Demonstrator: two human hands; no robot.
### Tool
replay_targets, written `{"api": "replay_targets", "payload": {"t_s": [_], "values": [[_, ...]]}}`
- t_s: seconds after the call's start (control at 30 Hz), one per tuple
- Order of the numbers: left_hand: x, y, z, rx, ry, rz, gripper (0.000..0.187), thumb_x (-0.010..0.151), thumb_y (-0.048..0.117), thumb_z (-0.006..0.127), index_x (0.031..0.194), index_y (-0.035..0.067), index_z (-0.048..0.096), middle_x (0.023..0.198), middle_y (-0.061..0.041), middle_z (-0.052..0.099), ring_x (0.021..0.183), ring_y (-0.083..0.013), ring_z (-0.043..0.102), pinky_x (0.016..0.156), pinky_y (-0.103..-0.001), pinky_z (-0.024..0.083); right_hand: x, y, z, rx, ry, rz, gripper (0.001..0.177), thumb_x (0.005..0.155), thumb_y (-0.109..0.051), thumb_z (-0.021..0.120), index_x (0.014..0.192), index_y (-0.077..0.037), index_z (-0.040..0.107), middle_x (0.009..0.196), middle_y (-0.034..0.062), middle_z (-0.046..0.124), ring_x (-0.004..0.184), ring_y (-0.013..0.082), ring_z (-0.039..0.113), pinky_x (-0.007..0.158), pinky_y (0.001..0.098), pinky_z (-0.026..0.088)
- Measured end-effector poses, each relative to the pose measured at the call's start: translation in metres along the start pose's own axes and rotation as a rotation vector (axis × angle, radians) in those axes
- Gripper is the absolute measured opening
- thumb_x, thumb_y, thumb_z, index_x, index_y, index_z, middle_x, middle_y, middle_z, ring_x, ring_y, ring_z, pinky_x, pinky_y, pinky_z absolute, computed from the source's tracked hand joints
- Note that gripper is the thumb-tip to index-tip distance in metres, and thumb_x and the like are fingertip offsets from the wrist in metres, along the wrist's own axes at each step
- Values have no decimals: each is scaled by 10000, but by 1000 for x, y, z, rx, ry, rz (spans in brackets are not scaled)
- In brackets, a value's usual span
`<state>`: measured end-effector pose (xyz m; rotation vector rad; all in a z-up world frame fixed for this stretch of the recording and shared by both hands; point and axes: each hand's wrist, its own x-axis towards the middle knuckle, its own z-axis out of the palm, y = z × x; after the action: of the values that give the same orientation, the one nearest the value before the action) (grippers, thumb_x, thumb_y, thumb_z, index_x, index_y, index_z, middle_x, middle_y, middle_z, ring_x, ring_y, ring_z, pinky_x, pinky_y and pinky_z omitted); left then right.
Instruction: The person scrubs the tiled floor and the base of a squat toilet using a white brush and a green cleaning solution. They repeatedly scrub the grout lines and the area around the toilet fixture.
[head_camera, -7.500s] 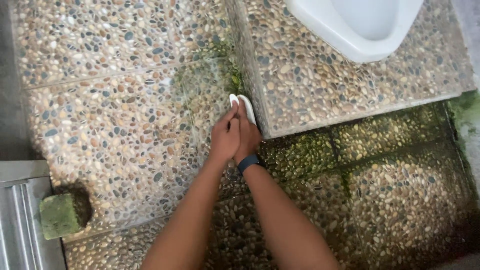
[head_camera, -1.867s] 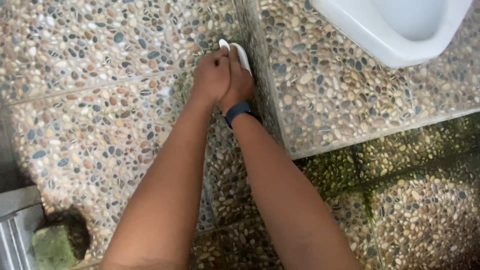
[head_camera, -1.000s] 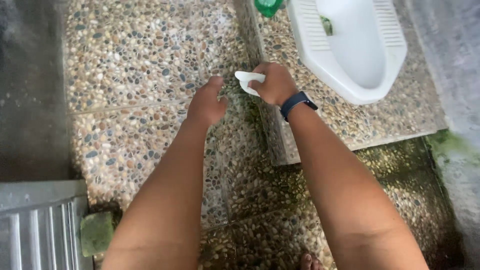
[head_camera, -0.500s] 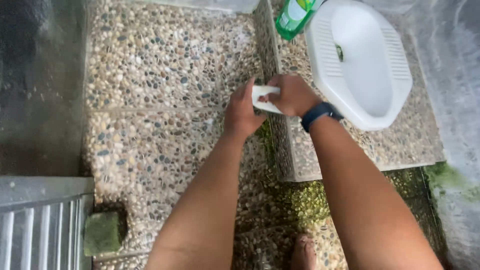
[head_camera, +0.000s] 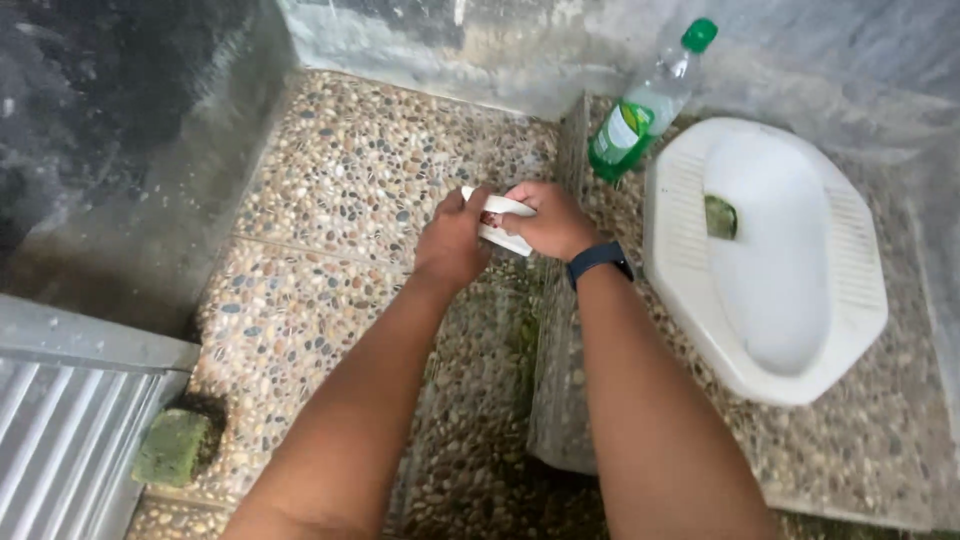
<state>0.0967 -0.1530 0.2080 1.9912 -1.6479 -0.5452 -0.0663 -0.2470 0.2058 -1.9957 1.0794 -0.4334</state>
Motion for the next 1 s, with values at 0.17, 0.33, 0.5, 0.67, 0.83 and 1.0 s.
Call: {"api": "replay_targets", "payload": {"t_s": [0.17,0.33,0.5,0.67,0.83,1.0], "values": [[-1,35,-17,182,-50,10,863,714,141,873,1458,310,470,1494,-124,430,1397,-345,441,1083,-487,485,-5,8,-1,281,23,29,289,887,-161,745,1136,-24,691,1008,86,776,901,177,721,772,321,568],[5,41,25,309,107,126,781,645,131,890,1333,256,541,1505,-153,353,1411,-374,358,1122,-535,373,-17,38,-8,376,80,-242,279,930,-147,740,1149,4,657,1091,86,759,1002,145,691,866,308,558],[16,52,17,209,113,265,700,677,170,871,1303,168,559,1353,-81,543,1375,-312,458,1063,-548,441,-43,6,-44,29,181,-134,317,873,-167,776,1155,-37,714,1026,72,786,916,152,735,831,325,583],[46,50,28,115,48,332,714,620,260,921,1239,155,580,1266,-66,607,1268,-312,521,1013,-548,466,-39,23,-55,41,265,-49,363,901,-184,770,1224,-42,682,1110,102,758,987,175,718,860,339,585],[53,53,40,-6,116,256,689,600,271,933,1194,153,606,1236,-73,608,1219,-333,526,970,-543,453,-35,23,-51,-45,416,-10,450,885,-199,760,1286,-35,636,1219,150,737,1099,235,725,929,364,583],[55,56,49,-3,165,282,649,598,208,921,1172,142,625,1219,-68,613,1220,-316,529,982,-516,407,-38,5,-72,-356,322,237,483,847,-212,765,1288,-51,653,1153,186,746,1067,308,732,928,416,565]]}}
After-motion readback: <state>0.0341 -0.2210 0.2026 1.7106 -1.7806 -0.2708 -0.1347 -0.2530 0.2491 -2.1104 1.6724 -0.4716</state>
